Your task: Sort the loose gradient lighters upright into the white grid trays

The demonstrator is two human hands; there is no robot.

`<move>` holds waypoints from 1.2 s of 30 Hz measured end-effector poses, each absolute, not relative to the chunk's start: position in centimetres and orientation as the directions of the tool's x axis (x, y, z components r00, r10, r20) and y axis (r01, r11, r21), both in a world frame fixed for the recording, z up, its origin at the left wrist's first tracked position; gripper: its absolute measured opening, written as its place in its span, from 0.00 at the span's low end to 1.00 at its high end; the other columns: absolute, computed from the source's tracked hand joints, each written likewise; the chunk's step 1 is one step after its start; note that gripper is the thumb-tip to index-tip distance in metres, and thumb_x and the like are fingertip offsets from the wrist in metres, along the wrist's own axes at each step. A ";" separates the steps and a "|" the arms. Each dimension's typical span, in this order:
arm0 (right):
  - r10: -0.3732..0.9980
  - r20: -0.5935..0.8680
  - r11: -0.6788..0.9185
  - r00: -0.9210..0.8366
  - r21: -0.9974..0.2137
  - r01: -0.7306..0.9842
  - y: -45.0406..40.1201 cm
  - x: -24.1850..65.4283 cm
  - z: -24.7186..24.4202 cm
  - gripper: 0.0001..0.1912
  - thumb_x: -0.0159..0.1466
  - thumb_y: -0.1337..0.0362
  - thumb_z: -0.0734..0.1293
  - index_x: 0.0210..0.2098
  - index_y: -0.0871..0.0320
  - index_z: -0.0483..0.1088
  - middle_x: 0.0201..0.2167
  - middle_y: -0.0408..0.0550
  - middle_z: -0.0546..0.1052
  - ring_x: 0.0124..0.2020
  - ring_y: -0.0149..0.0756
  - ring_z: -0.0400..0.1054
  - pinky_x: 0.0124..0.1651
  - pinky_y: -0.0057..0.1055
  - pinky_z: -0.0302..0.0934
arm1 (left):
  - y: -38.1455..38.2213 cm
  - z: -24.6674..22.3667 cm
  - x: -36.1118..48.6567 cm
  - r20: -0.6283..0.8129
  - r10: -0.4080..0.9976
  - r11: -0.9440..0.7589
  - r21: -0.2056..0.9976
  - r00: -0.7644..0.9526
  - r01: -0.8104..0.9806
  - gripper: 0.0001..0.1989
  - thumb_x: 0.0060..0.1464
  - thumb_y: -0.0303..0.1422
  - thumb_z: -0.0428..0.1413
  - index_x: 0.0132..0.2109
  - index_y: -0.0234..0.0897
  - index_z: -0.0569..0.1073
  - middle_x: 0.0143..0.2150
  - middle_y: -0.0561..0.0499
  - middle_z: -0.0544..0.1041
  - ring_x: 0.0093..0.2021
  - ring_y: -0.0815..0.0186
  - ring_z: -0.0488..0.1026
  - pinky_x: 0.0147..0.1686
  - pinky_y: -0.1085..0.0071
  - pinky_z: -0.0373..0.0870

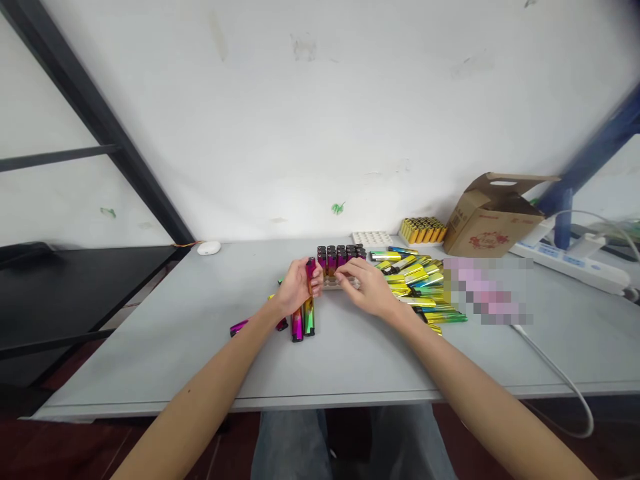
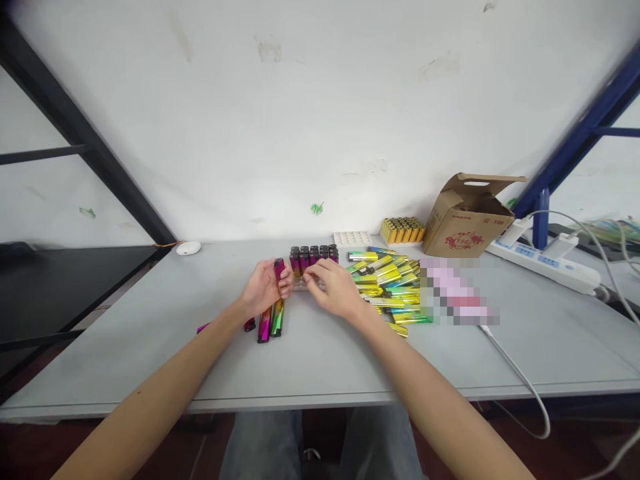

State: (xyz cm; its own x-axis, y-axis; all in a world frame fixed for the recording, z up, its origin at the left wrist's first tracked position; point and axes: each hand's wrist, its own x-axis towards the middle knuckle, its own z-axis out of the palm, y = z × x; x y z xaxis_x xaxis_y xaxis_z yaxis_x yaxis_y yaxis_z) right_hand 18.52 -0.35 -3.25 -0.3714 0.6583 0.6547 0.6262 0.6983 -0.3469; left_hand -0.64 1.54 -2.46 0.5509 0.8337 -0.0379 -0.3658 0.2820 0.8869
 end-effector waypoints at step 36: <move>0.666 0.660 0.687 -0.348 -0.360 0.632 -0.3 18.6 -3.2 0.08 0.64 0.67 0.60 0.34 0.56 0.71 0.32 0.48 0.74 0.35 0.37 0.66 0.40 0.34 0.60 | 1.3 -2.0 -0.3 -0.040 0.897 0.230 0.892 0.440 -0.388 0.13 0.59 0.38 0.40 0.30 0.37 0.60 0.23 0.55 0.56 0.21 0.71 0.58 0.22 0.74 0.59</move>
State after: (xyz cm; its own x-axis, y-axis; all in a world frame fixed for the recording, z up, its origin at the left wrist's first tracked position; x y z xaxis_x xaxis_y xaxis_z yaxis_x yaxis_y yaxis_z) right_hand 18.61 -0.25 -3.18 -0.3481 0.6662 0.6596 0.6316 0.6866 -0.3601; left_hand -0.29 1.26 -1.98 0.4399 0.8972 -0.0396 -0.3883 0.2298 0.8924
